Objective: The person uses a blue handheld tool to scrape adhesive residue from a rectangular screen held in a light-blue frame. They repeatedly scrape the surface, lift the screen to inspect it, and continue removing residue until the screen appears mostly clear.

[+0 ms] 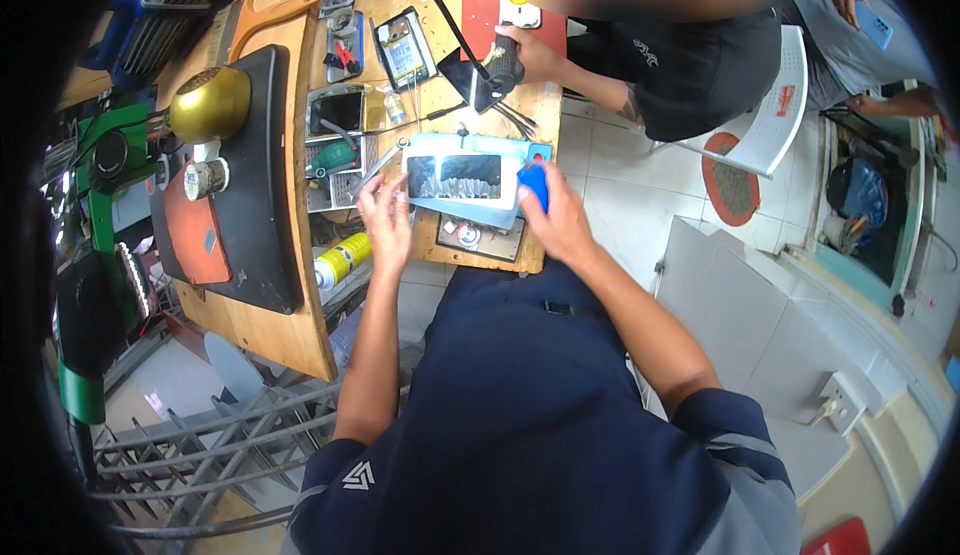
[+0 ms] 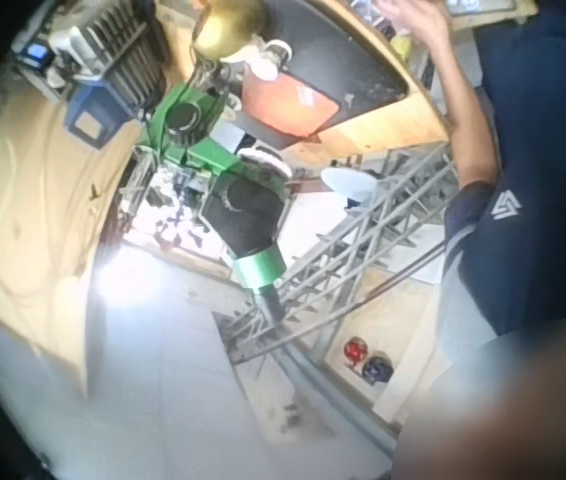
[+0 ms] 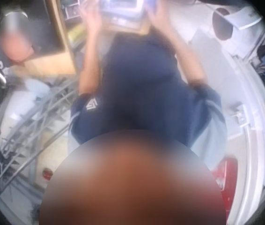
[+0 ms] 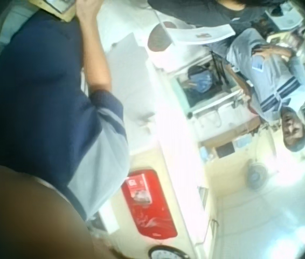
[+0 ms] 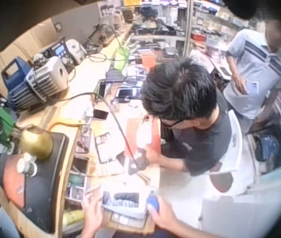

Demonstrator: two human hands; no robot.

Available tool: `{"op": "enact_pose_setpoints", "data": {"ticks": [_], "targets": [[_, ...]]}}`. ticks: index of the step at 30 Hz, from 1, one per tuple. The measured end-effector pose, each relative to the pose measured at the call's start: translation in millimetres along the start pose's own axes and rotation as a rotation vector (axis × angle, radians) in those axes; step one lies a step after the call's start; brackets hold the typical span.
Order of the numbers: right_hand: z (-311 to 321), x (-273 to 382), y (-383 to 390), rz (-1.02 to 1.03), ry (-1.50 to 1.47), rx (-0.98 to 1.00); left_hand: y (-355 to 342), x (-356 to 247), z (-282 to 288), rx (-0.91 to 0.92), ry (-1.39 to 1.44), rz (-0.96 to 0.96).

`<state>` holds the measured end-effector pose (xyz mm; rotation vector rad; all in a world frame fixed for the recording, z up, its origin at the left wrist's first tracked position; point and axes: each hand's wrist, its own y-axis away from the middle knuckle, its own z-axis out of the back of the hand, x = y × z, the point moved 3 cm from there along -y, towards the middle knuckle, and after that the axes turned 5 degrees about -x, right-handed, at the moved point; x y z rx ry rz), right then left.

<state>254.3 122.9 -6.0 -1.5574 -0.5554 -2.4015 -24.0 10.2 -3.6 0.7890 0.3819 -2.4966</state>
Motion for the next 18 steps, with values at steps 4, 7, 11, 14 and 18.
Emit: {"op": "enact_pose_setpoints", "data": {"ticks": [4,7,11,14,18], "targets": [[-52.8,17.1,59.3,-0.218,-0.249,0.282,11.1,12.2,-25.0,0.103,0.137,-0.034],[-95.1,17.5,82.5,-0.320,-0.476,0.328,11.8,21.6,-36.2,0.066,0.282,0.000],[-126.1,7.2,88.5,-0.323,-0.549,0.288,11.8,26.8,-39.5,0.010,0.458,0.010],[-137.0,1.0,88.8,-0.324,-0.541,0.287,12.3,26.6,-42.6,0.050,0.434,-0.004],[-145.5,-2.2,89.9,-0.324,-0.537,0.290,11.0,28.6,-45.2,0.058,0.443,-0.009]]}}
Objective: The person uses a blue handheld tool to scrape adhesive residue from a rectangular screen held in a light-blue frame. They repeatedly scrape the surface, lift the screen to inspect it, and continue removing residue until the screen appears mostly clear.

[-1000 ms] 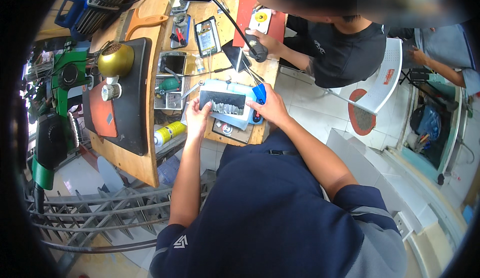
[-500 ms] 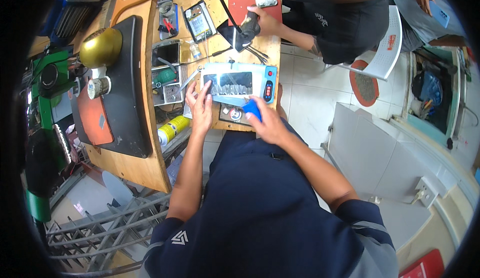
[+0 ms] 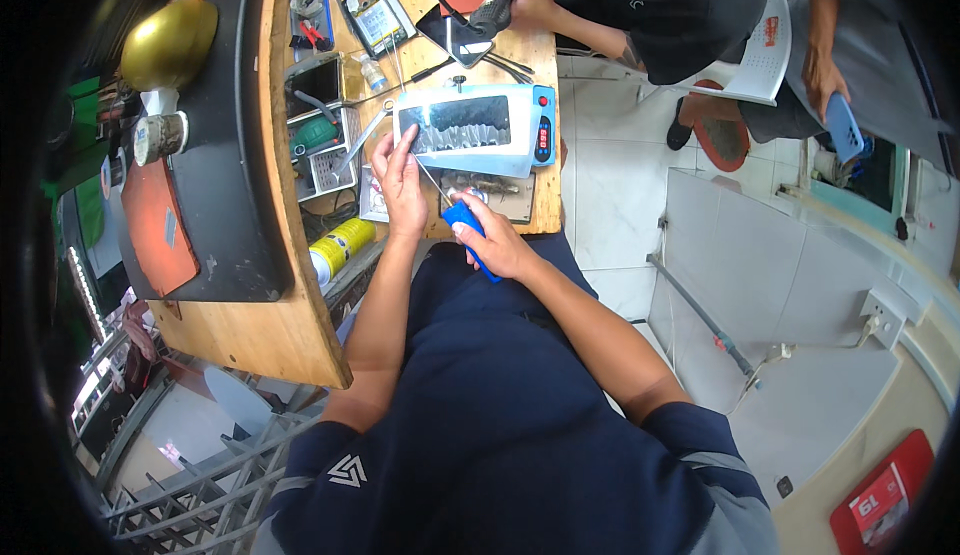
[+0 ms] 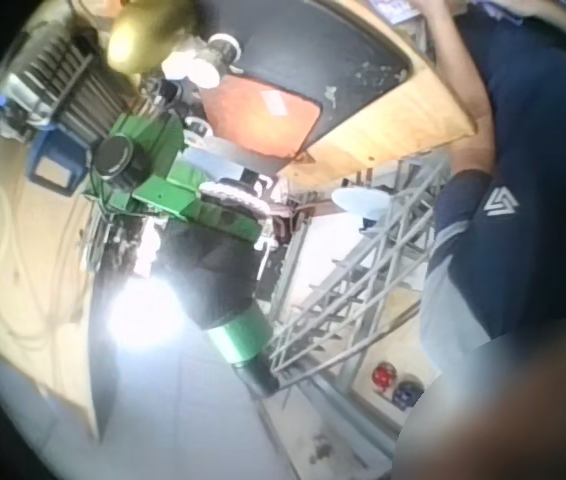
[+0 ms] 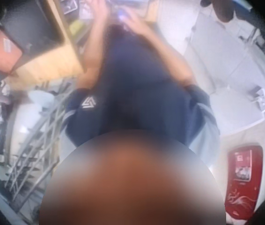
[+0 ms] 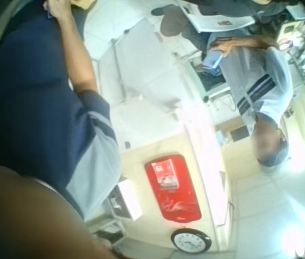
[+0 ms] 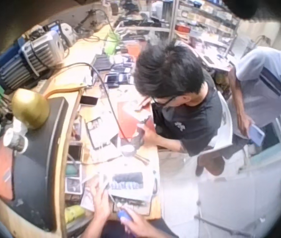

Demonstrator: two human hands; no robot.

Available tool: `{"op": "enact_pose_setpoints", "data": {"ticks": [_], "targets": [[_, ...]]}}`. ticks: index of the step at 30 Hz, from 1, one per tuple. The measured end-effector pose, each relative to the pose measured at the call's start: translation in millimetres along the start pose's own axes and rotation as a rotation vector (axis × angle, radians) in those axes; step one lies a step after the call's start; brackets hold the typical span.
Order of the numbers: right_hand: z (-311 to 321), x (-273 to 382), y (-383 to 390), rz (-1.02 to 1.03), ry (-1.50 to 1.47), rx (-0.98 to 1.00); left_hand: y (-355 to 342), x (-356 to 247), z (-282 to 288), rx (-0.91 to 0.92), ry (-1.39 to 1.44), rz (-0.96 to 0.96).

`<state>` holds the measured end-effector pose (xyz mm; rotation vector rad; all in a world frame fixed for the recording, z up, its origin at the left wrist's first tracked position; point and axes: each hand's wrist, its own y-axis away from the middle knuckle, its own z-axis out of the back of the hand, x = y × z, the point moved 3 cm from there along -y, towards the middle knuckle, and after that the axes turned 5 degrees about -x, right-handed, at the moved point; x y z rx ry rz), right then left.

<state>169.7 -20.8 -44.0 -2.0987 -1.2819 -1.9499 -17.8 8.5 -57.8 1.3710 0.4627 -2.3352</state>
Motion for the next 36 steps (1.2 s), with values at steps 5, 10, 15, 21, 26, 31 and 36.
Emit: {"op": "enact_pose_setpoints", "data": {"ticks": [5,10,15,21,26,31,36], "targets": [[-5.1,-3.7,1.6,0.030,-0.013,-0.065,-1.5,1.8,2.4,-0.010,-0.099,-0.020],[-14.9,-7.6,7.7,-0.044,-0.110,-0.091,-2.3,-1.3,1.7,-0.037,-0.150,-0.018],[-18.8,-5.5,7.4,-0.049,-0.108,-0.100,-2.7,-3.2,0.1,-0.058,-0.167,0.002],[-20.6,-3.5,6.9,-0.050,-0.066,-0.121,-1.4,-4.0,-1.5,-0.070,-0.171,0.018],[-19.9,-3.1,6.4,-0.039,-0.012,-0.156,1.0,-7.3,-3.3,-0.091,-0.203,0.058],[-15.3,-0.2,4.9,-0.044,-0.012,-0.105,0.8,-13.4,-3.0,-0.094,-0.188,0.094],[-11.4,2.6,4.3,-0.055,-0.014,-0.078,-2.0,-19.9,-0.5,-0.101,-0.194,0.086]]}}
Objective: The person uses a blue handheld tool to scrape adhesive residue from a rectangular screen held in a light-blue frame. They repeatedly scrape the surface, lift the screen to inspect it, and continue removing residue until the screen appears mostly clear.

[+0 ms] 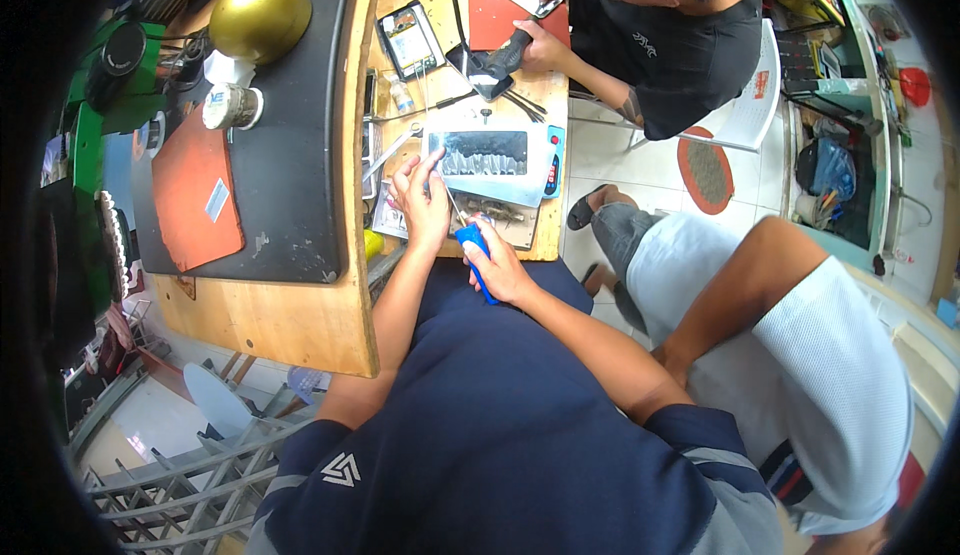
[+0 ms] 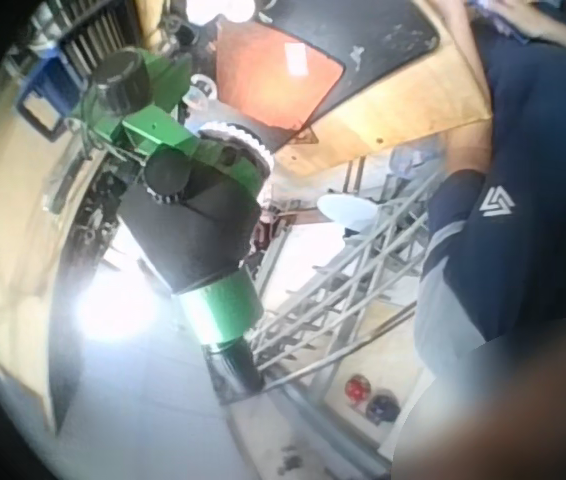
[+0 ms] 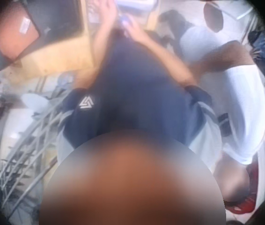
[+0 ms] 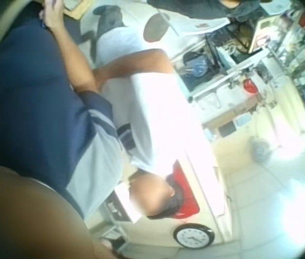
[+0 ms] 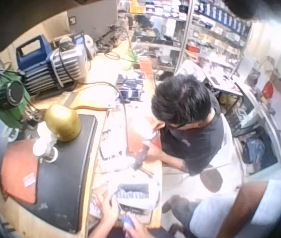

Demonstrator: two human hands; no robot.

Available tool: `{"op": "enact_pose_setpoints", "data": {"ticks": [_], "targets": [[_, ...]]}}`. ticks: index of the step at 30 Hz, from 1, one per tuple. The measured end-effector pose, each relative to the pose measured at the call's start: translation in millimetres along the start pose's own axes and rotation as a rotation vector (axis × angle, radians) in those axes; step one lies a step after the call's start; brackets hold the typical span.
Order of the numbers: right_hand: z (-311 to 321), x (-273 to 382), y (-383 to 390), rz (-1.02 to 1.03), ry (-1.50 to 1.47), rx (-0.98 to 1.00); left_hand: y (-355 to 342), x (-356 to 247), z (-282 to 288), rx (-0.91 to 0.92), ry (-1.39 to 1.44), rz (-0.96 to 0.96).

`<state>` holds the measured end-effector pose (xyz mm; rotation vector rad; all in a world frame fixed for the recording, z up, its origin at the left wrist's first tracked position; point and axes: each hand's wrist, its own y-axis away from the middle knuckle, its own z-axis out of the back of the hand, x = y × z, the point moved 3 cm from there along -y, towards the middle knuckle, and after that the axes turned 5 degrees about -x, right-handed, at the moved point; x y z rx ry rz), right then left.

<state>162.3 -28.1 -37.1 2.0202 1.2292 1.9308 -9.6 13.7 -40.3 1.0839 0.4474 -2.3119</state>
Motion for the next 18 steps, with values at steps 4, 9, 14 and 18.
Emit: {"op": "enact_pose_setpoints", "data": {"ticks": [4,9,14,18], "targets": [[2.6,-0.8,-0.9,0.016,-0.005,-0.002,0.2,-1.8,0.5,0.006,0.016,0.004],[4.2,-5.1,-2.0,0.002,0.013,0.015,0.2,0.6,-1.5,0.011,0.115,0.050],[5.8,-5.8,-0.2,-0.017,0.032,0.022,0.0,0.2,-1.3,0.021,0.123,0.047],[9.6,-2.1,1.5,-0.010,0.024,0.013,-0.4,-2.3,-0.5,0.019,0.143,0.071]]}}
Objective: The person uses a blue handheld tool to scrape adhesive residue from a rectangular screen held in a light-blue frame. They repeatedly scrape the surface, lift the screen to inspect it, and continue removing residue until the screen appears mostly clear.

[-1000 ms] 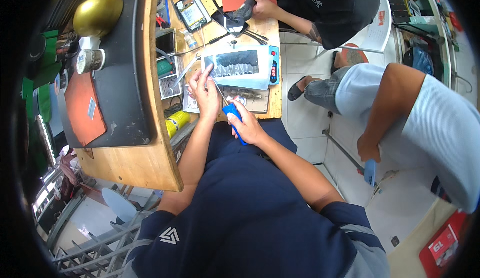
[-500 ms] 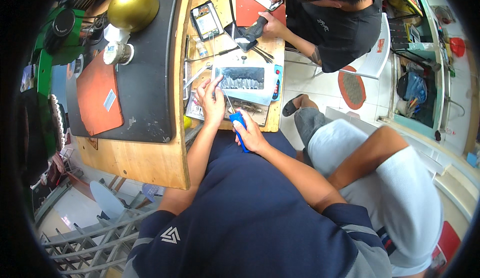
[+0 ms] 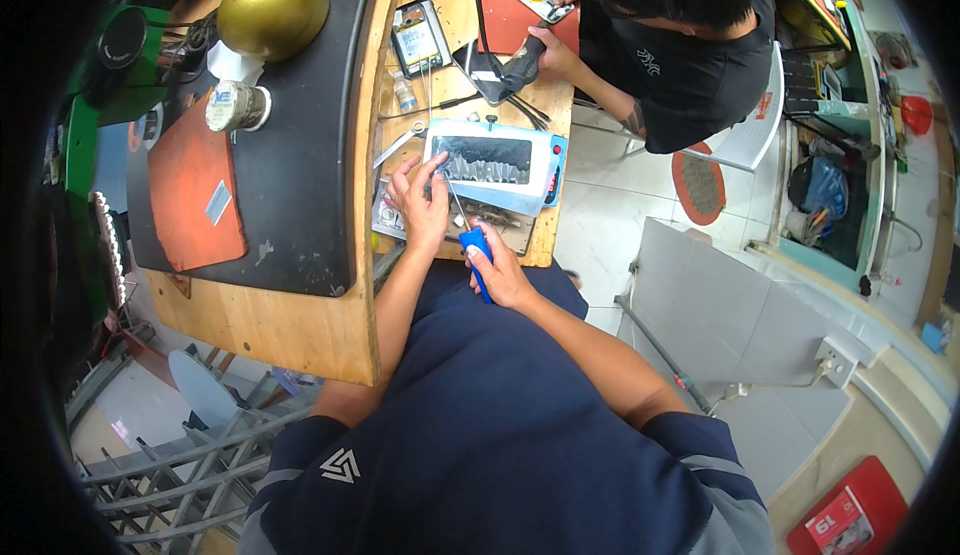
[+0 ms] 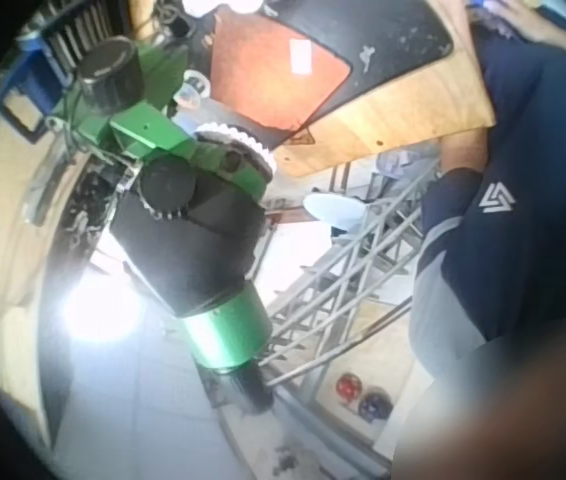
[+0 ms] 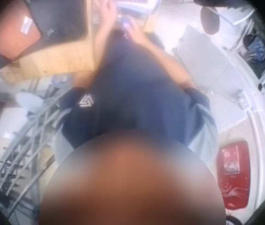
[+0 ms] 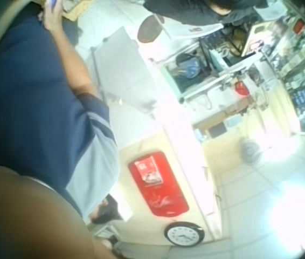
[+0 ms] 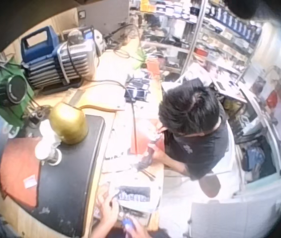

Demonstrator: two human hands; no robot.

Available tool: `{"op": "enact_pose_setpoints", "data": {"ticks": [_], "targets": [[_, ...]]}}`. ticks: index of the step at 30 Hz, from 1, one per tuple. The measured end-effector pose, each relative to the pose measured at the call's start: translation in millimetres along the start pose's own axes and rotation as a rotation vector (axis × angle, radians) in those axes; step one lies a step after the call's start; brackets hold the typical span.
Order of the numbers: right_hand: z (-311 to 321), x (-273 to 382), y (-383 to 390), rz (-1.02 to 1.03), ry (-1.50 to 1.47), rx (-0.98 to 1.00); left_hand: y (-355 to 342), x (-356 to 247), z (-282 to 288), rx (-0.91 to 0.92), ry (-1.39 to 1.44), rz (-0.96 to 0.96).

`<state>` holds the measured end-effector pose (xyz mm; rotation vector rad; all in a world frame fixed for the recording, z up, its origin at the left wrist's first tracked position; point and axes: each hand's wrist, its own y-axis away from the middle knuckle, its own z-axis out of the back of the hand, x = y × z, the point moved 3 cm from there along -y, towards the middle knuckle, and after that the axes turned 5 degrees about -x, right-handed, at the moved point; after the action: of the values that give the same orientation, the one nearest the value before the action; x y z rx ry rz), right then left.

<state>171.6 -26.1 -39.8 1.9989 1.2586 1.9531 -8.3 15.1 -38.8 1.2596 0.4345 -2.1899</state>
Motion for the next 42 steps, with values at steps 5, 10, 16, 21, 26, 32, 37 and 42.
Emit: {"op": "enact_pose_setpoints", "data": {"ticks": [5,10,16,21,26,32,37,42], "targets": [[5.8,4.1,2.1,-0.002,0.028,0.017,-1.1,-2.3,0.5,-0.006,0.022,0.030],[13.4,6.7,3.1,-0.015,0.068,0.018,-4.3,-1.8,-0.6,-0.018,0.017,0.035],[22.2,12.6,2.0,-0.016,0.120,0.057,-8.4,2.0,-5.5,-0.089,-0.066,-0.016],[29.7,20.1,0.0,-0.027,0.119,0.067,-3.1,6.7,-3.3,-0.062,-0.146,-0.058],[35.9,25.6,-2.8,-0.024,0.162,0.116,1.0,5.9,-0.8,-0.042,-0.173,-0.096],[44.5,28.8,-5.2,-0.044,0.184,0.126,-7.4,4.5,-4.5,-0.083,-0.213,-0.039],[47.1,32.2,-5.8,-0.031,0.192,0.151,-14.0,6.4,-8.2,-0.121,-0.223,-0.021],[49.9,32.2,-5.8,-0.044,0.195,0.146,-14.7,7.2,-9.3,-0.122,-0.201,-0.055]]}}
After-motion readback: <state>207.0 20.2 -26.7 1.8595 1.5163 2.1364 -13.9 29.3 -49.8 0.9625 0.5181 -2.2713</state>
